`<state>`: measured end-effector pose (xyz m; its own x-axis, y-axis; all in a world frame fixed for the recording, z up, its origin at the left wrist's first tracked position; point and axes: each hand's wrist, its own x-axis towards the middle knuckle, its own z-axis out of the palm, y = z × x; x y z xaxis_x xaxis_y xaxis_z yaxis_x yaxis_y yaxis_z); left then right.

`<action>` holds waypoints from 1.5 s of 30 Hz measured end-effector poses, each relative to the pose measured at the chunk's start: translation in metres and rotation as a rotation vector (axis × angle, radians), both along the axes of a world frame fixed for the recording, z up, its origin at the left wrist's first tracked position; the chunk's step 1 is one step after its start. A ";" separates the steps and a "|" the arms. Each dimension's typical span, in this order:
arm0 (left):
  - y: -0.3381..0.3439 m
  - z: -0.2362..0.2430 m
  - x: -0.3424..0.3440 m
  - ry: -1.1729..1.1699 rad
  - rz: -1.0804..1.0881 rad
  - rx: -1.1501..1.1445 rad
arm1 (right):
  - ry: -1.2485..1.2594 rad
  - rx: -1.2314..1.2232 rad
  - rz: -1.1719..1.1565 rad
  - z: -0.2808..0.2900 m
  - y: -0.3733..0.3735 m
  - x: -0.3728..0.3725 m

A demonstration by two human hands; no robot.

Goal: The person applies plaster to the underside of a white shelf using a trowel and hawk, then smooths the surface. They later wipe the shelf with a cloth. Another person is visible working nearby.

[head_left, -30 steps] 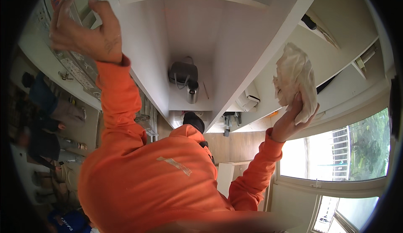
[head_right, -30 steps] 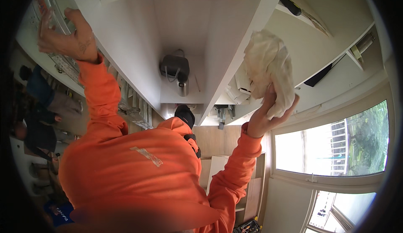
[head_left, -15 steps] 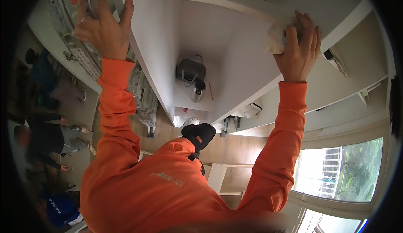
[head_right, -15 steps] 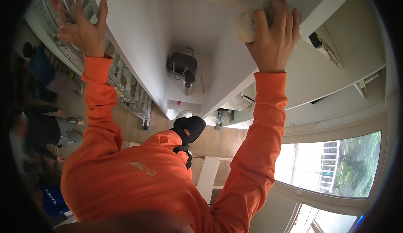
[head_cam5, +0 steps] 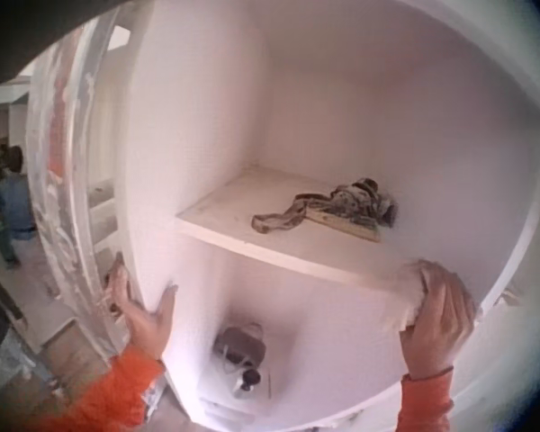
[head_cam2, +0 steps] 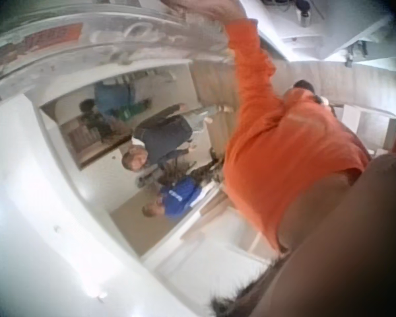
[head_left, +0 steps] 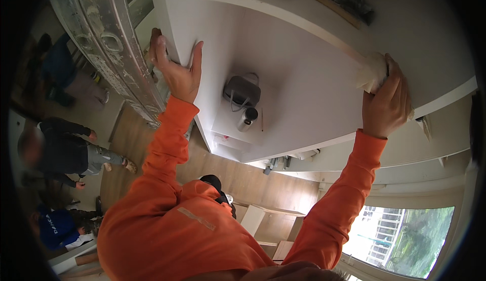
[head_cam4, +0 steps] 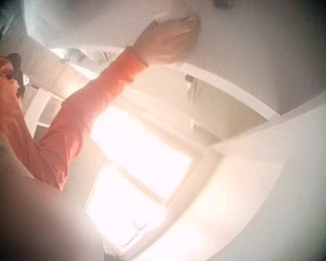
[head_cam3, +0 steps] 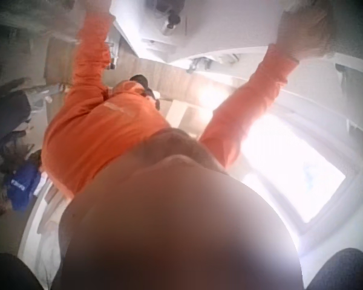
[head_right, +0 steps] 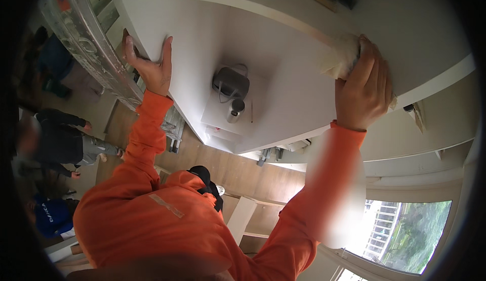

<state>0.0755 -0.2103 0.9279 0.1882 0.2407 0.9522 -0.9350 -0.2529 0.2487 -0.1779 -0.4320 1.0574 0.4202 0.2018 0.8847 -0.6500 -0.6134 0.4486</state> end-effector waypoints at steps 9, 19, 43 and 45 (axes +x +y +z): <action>0.005 -0.013 0.003 0.349 -0.235 0.013 | -0.299 0.267 0.278 -0.034 0.061 0.119; 0.013 -0.007 0.003 0.355 -0.330 0.081 | 0.386 0.899 0.676 0.045 0.100 0.184; 0.015 -0.008 0.008 0.410 -0.424 0.144 | 0.362 0.826 1.190 0.051 0.095 0.195; 0.015 -0.008 0.007 0.433 -0.420 0.152 | 0.512 1.042 1.140 0.050 0.094 0.209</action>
